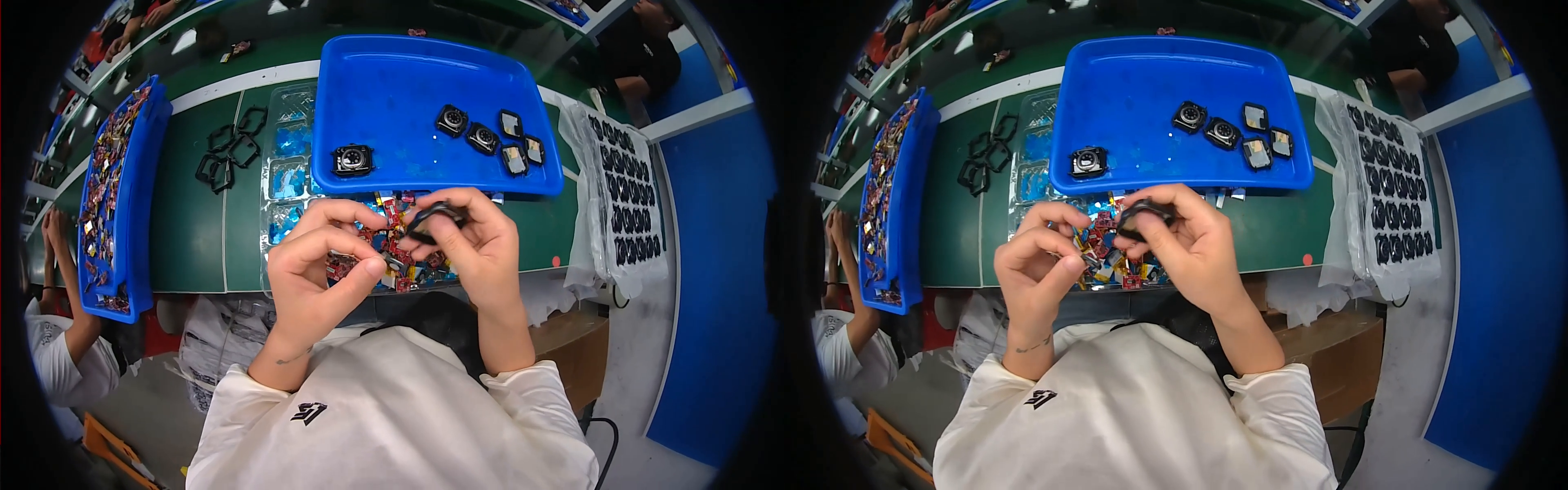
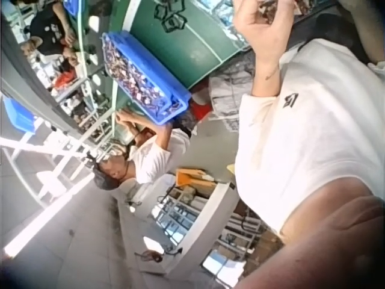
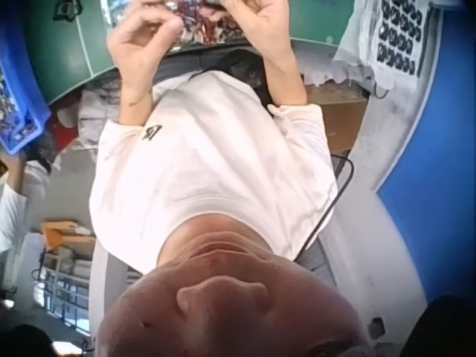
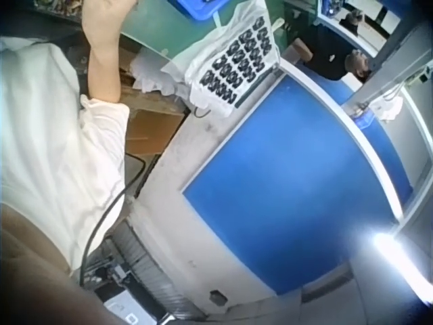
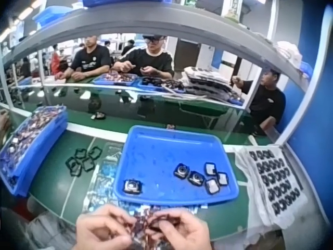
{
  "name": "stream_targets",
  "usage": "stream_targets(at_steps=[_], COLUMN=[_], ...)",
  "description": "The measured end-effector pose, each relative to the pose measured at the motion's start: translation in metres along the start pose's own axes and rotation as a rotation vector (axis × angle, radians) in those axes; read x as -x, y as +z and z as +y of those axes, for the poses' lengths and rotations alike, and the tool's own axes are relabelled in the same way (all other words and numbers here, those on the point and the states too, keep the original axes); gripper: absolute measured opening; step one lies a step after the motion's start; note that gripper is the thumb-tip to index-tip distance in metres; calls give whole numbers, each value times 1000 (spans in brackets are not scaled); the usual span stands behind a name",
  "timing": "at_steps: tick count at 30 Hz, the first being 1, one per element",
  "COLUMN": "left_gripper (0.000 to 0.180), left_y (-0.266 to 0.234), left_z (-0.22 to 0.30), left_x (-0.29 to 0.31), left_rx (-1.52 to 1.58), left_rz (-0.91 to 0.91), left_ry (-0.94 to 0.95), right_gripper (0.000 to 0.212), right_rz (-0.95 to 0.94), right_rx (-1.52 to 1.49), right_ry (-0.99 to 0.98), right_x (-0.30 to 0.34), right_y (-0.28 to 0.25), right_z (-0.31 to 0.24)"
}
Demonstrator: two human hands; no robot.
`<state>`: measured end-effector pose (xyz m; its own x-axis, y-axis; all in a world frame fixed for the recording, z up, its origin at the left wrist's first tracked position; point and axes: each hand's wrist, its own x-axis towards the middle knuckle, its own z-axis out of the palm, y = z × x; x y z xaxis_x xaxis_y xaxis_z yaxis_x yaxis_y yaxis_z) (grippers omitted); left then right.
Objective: Assembling small electronic camera sensor modules and organizing them into trays on a factory assembly line.
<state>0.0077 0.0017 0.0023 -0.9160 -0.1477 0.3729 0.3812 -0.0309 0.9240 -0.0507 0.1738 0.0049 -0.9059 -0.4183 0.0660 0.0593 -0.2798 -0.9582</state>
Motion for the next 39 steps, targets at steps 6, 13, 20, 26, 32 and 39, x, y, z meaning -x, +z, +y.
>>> stream_targets(at_steps=[6,13,20,26,32,39], left_gripper=[11,9,8,6,5,5], left_y=[4,11,12,14,14,14], left_z=[5,7,7,1,-2,-4], left_x=[-1,-2,-4,-1,0,1], left_rx=[-315,-560,-602,-586,-552,-588], left_rz=[-8,-35,-62,-8,12,37], left_ry=[80,131,107,82,46,56], right_gripper=[23,31,30,26,26,28], right_rz=[-95,-71,-103,-79,-87,-156], right_rx=[353,488,288,154,212,361], right_ry=[-33,-226,45,-20,-14,-62], right_x=[12,12,15,15,16,18], right_y=[4,7,11,11,13,9], right_z=[9,10,4,16,15,15])
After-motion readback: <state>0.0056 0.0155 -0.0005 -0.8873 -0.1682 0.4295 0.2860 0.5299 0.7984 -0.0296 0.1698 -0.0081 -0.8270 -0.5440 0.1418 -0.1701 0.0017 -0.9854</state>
